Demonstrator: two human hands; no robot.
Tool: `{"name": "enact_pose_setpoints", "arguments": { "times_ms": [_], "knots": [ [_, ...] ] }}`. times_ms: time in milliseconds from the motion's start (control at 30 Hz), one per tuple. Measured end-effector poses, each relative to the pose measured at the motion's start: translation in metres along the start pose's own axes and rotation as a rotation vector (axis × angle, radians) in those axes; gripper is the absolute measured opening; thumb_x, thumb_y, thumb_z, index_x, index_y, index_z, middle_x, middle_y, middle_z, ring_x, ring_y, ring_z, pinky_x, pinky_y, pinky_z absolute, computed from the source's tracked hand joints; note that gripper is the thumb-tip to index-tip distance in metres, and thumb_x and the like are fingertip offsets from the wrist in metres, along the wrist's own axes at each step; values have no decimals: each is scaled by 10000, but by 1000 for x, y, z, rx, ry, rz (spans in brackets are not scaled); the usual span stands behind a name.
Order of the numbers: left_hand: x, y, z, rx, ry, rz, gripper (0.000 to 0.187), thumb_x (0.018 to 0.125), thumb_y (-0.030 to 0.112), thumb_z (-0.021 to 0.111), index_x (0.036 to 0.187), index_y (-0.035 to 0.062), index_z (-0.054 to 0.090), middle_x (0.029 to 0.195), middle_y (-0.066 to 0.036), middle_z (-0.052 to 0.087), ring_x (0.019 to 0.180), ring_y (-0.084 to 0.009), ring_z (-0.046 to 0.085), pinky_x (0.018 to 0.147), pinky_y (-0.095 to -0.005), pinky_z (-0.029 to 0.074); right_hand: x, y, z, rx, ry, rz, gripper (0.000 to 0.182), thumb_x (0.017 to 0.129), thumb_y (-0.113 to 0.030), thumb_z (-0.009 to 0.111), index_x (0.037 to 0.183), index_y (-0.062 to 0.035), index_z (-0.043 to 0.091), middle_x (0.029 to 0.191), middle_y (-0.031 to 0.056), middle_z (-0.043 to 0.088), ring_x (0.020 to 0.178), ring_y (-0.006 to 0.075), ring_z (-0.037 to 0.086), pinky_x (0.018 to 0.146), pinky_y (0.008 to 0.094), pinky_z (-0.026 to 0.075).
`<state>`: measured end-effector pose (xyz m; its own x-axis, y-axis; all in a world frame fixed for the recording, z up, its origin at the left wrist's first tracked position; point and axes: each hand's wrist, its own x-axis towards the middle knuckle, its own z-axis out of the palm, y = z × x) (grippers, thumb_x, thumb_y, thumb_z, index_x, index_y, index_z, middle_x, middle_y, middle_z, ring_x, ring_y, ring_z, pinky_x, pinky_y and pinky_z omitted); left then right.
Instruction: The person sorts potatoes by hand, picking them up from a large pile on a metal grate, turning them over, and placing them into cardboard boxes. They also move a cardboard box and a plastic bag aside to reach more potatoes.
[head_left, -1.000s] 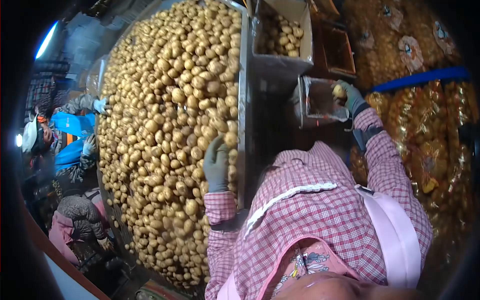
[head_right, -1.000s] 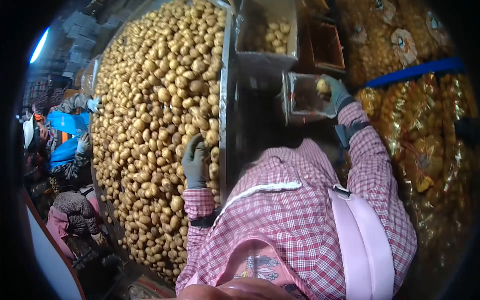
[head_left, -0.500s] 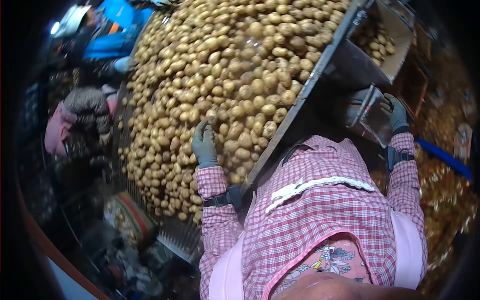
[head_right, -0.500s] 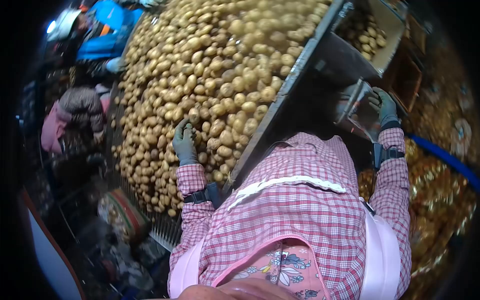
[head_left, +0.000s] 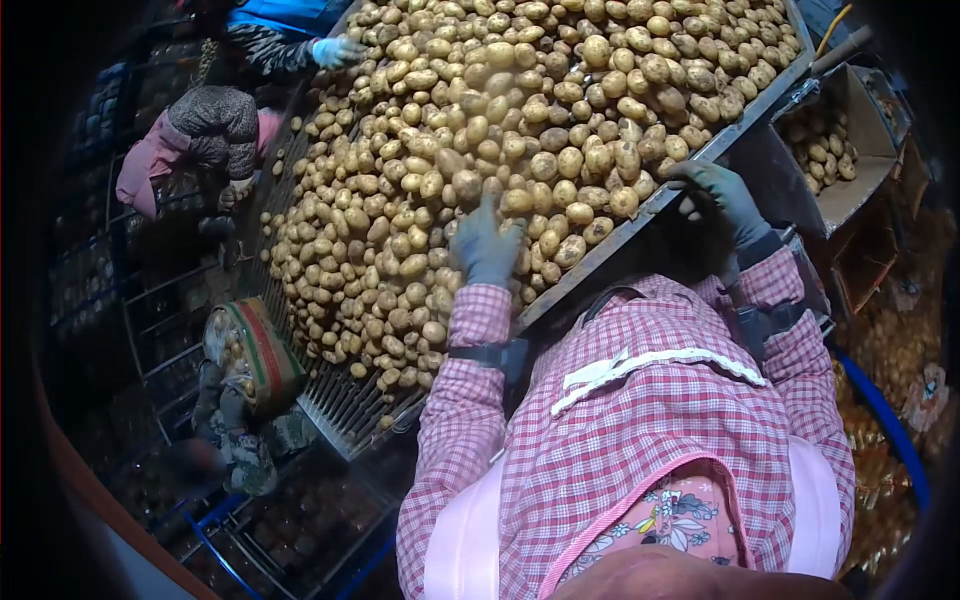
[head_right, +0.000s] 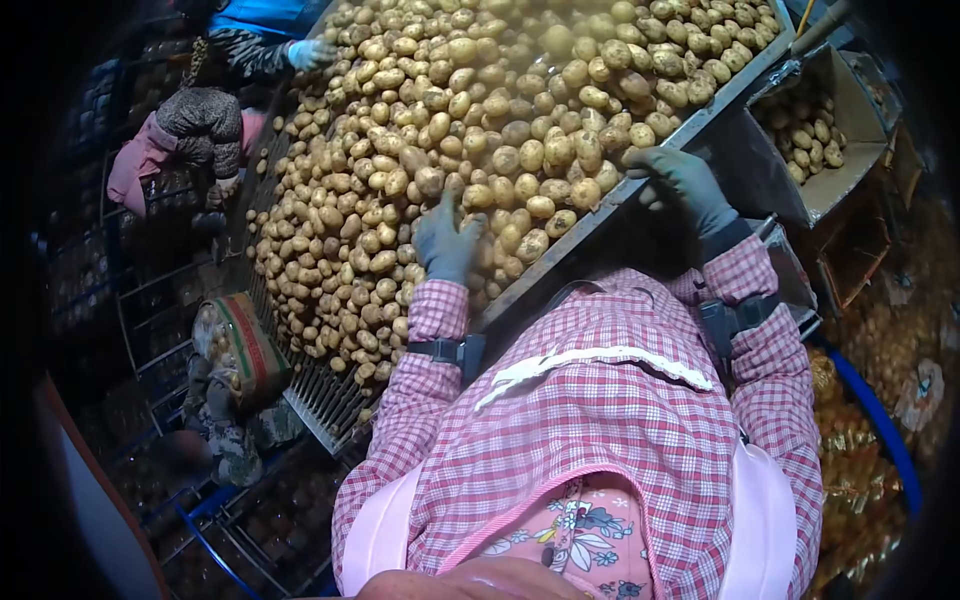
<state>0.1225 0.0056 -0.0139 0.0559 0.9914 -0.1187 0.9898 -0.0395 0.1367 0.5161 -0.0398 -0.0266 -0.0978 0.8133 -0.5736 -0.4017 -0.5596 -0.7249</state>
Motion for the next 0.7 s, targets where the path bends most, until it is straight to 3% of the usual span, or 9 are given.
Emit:
{"name": "enact_pose_setpoints", "arguments": {
  "times_ms": [100, 200, 233, 300, 367, 467, 500, 633, 700],
  "knots": [
    [23, 47, 5, -83, 8, 25, 797, 818, 316, 788, 1482, 58, 431, 1280, -187, 600, 1166, -358, 559, 1014, -435, 442, 14, -5, 12, 1, -65, 0, 338, 1003, -310, 623, 1191, -36, 685, 997, 55, 710, 660, 92, 621, 560, 221, 500],
    [70, 89, 16, -381, -61, 170, 740, 841, 258, 764, 1479, 76, 437, 1332, -210, 574, 1227, -371, 547, 1064, -436, 429, 43, 2, 26, -87, -57, -124, 310, 998, -254, 625, 1206, -30, 674, 952, 42, 687, 615, 76, 580, 531, 213, 474],
    [82, 105, 25, -522, -25, 208, 723, 845, 246, 758, 1474, 76, 444, 1347, -217, 565, 1240, -376, 544, 1083, -437, 420, 54, -1, 26, -337, -90, -235, 295, 974, -185, 640, 1219, -20, 658, 929, 30, 670, 609, 71, 557, 526, 209, 459],
    [89, 116, 18, -627, 83, 273, 684, 854, 222, 742, 1461, 71, 465, 1375, -221, 550, 1263, -373, 540, 1110, -432, 409, 64, -7, 42, -340, -168, -214, 309, 959, -178, 647, 1228, -28, 649, 932, 24, 673, 694, 68, 592, 596, 220, 485],
    [90, 107, -3, -538, 223, 324, 642, 864, 202, 725, 1445, 62, 489, 1403, -214, 537, 1281, -357, 538, 1126, -421, 403, 68, -19, 66, -500, -168, -226, 367, 900, -198, 681, 1231, -46, 643, 948, 61, 704, 894, 146, 678, 744, 289, 537],
    [79, 55, -27, -759, 104, 77, 562, 883, 175, 703, 1406, 44, 543, 1411, -186, 547, 1299, -309, 535, 1097, -403, 434, 84, -25, 94, -1137, -181, -433, 439, 831, -210, 699, 1248, -83, 647, 1072, 145, 703, 1036, 276, 685, 861, 384, 544],
    [74, 30, -19, -791, 136, 21, 534, 892, 169, 697, 1391, 38, 559, 1396, -179, 560, 1289, -289, 543, 1081, -393, 447, 102, -3, 95, -1279, -145, -586, 500, 758, -236, 723, 1232, -94, 651, 1206, 189, 652, 1067, 370, 654, 888, 442, 538],
    [30, -32, -16, -904, 151, -205, 428, 936, 108, 656, 1345, -2, 590, 1330, -148, 614, 1204, -226, 596, 1020, -334, 481, 126, -24, 120, -1588, -293, -459, 461, 703, -178, 747, 1148, -84, 670, 1212, 181, 653, 1054, 377, 654, 873, 452, 536],
    [7, -44, -21, -992, 152, -297, 399, 949, 68, 624, 1338, -15, 590, 1320, -130, 622, 1179, -204, 602, 996, -307, 488, 149, -33, 103, -1123, -412, -258, 431, 734, -134, 751, 1146, -38, 672, 955, 126, 698, 927, 259, 687, 767, 391, 556]
  ]
}}
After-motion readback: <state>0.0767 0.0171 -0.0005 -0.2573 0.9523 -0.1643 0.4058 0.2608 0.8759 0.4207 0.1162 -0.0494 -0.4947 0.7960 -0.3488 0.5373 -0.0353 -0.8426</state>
